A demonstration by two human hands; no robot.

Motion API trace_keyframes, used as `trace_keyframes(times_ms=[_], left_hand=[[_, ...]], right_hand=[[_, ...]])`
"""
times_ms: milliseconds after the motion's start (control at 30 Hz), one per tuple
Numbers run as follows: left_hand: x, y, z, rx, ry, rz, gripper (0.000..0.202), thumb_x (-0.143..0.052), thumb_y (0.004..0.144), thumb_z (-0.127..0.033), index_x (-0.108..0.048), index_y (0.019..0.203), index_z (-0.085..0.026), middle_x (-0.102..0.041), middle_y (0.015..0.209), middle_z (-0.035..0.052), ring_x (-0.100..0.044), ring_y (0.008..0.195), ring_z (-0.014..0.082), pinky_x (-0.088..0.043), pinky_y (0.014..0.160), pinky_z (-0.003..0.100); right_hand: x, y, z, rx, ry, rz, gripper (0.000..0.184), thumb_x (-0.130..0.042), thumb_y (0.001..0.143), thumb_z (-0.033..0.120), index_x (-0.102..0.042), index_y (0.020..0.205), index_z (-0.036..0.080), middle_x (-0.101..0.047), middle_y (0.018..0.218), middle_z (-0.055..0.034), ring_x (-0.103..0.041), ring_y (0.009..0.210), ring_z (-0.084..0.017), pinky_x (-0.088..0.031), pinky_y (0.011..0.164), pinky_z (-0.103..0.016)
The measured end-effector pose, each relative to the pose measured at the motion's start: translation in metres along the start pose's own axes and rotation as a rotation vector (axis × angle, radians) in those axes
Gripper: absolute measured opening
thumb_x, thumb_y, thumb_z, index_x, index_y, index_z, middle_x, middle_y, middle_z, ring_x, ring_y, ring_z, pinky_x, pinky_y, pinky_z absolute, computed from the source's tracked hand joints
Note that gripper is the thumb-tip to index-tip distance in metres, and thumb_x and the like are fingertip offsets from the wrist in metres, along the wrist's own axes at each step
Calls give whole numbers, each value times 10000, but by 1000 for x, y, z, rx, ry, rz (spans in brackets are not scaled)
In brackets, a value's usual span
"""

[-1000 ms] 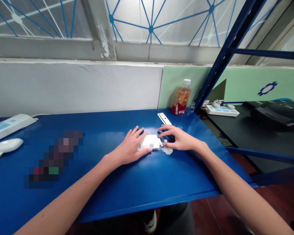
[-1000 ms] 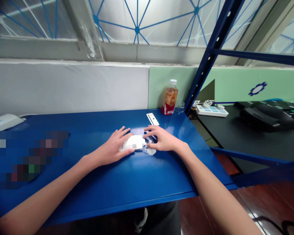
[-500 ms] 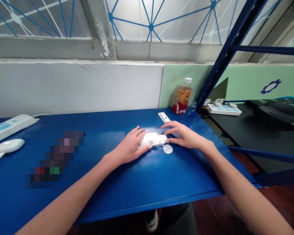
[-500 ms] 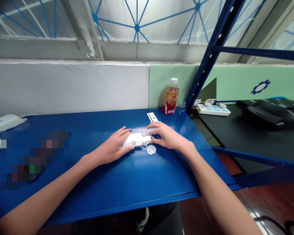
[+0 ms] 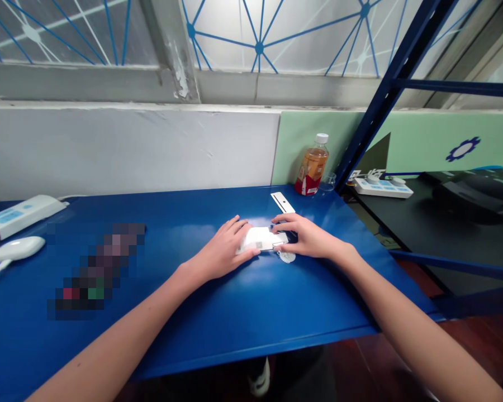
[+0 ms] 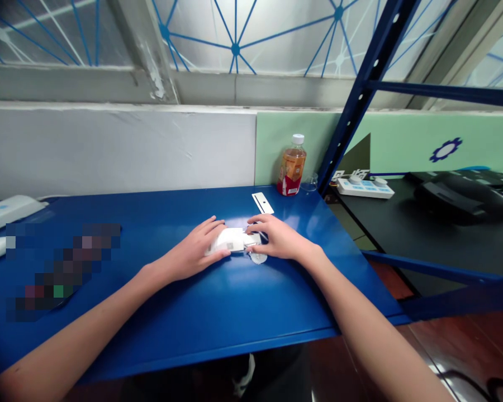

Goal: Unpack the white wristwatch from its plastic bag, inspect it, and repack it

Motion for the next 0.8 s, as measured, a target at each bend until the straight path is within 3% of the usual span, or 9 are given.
trace_keyframes(times_ms=[200,467,600,800], left_hand=[[0,1,1,9,26,8,681,-463,931,-610,-426,1413,-129,-411,1508,193,-251,1456,348,-289,1141,494],[0,0,2,11,8,7,723,-522,895,-630,-413,1422,-146,-404,1513,191,-250,1454,358,-306,1128,505],[1,0,2,8,21,3,717,-535,889,-627,-434,1407,-142,-420,1500,194,-253,1452,361,-303,1130,506],[0,0,2,-4,11,-17,690,-528,905,-607,-446,1403,-136,-430,1493,192,-271,1446,357,-308,1132,497]], right_hand=[[15,-3,4,-24,-50,11,237,-755,718,280,-703,937,205,-665,1124,-103,-616,1068,-282,-501,938,-417],[5,-3,4,-30,-2,34,319,-727,797,345,-675,1080,207,-580,1286,-137,-581,1171,-293,-474,994,-433],[6,-2,6,-17,-26,50,264,-686,841,330,-685,1066,192,-593,1295,-137,-601,1148,-286,-488,965,-406],[21,-5,0,-63,-35,-2,240,-553,914,295,-691,1081,190,-730,998,-84,-675,881,-232,-506,763,-334]])
Point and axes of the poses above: each hand's wrist, its own y-axis towards the middle knuckle, its own x-axis out of the back of the hand, z = x × y, the point moved 2 cm from there along y, towards the middle knuckle
